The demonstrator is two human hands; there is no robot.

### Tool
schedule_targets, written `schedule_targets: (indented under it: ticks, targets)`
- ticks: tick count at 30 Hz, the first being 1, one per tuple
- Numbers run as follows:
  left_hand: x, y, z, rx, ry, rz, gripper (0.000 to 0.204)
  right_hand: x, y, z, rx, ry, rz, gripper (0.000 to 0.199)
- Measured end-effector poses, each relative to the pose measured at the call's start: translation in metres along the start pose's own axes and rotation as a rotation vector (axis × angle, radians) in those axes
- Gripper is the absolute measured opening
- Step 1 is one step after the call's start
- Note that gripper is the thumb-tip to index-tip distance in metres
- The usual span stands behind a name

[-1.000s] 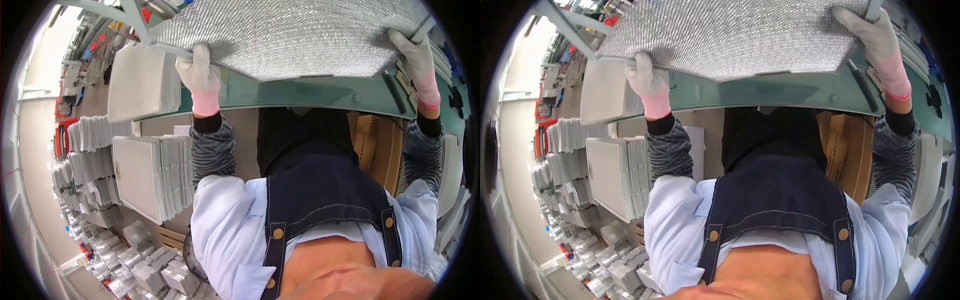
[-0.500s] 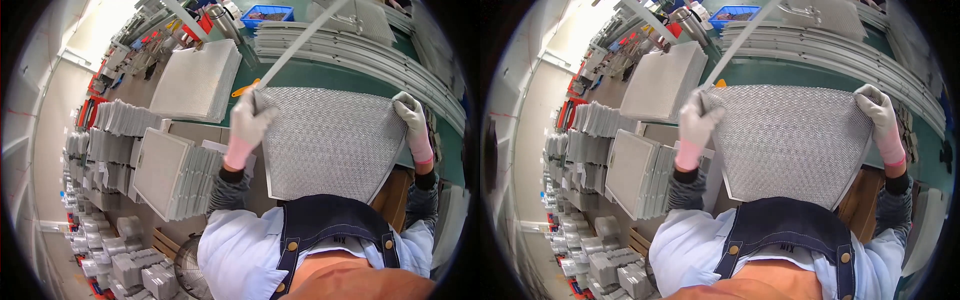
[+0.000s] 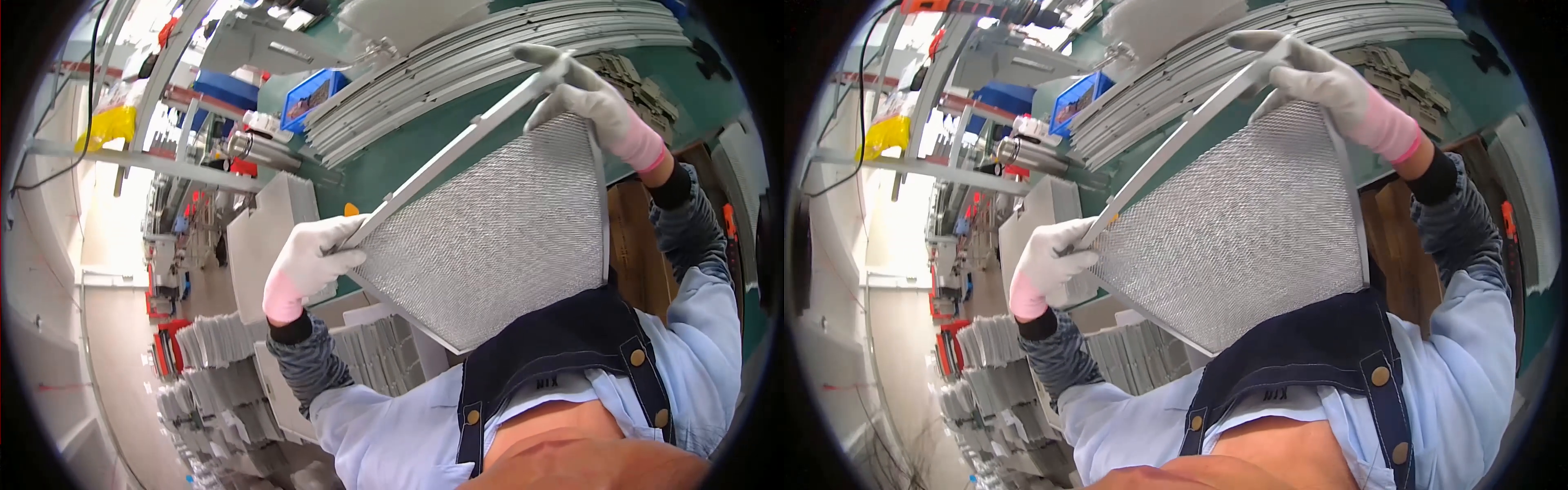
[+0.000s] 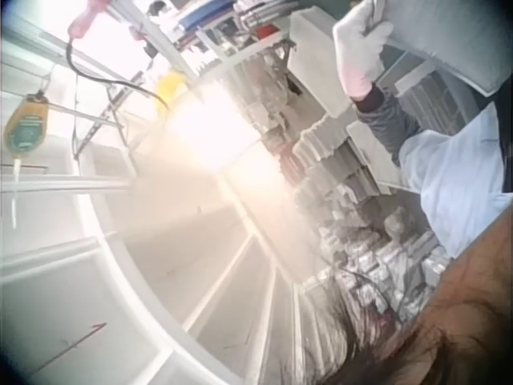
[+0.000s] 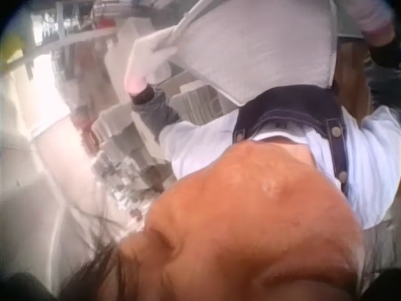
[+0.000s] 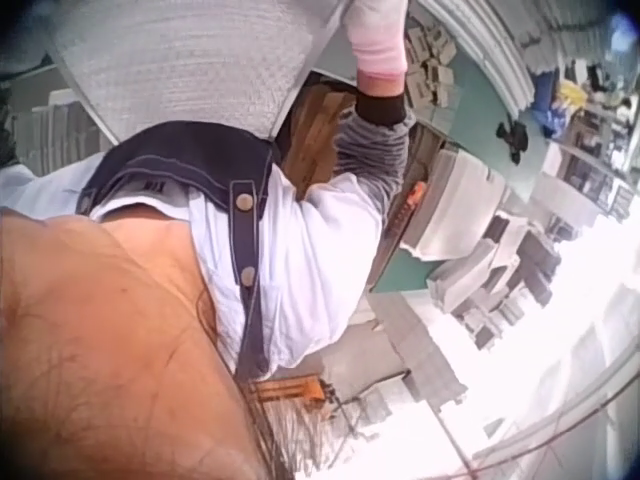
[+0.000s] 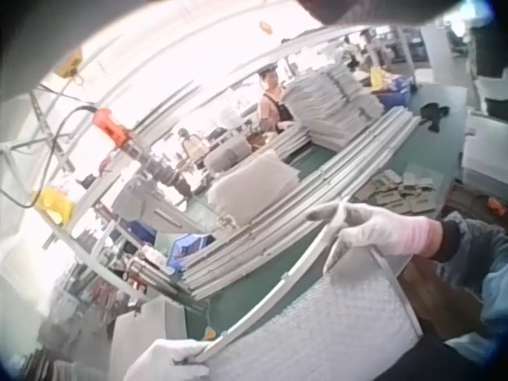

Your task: Assembling the metal frames for mesh filters using a hammer and electric screwdriver.

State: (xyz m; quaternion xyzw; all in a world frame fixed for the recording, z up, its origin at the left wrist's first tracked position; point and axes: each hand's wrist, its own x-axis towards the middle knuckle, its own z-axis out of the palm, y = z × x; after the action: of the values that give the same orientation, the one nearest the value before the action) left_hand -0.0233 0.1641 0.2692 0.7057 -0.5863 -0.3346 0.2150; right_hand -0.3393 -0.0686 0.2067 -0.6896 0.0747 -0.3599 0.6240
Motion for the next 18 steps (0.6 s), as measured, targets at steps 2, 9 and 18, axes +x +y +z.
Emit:
schedule_targets:
  ticks: [2, 9, 18]
  targets:
    - [0.008, 0.007, -0.005, 0.144, -0.03, 0.011, 0.043, 0.003, 0.013, -0.018, 0.12, -0.16, 0.052, 0.049]
    - [0.038, 0.013, -0.011, 0.093, -0.144, 0.011, 0.044, 0.008, 0.03, -0.015, 0.056, -0.06, 0.122, 0.052]
    - [0.038, 0.007, -0.01, 0.079, -0.137, -0.061, 0.042, 0.022, 0.013, -0.004, -0.107, -0.055, 0.084, 0.042]
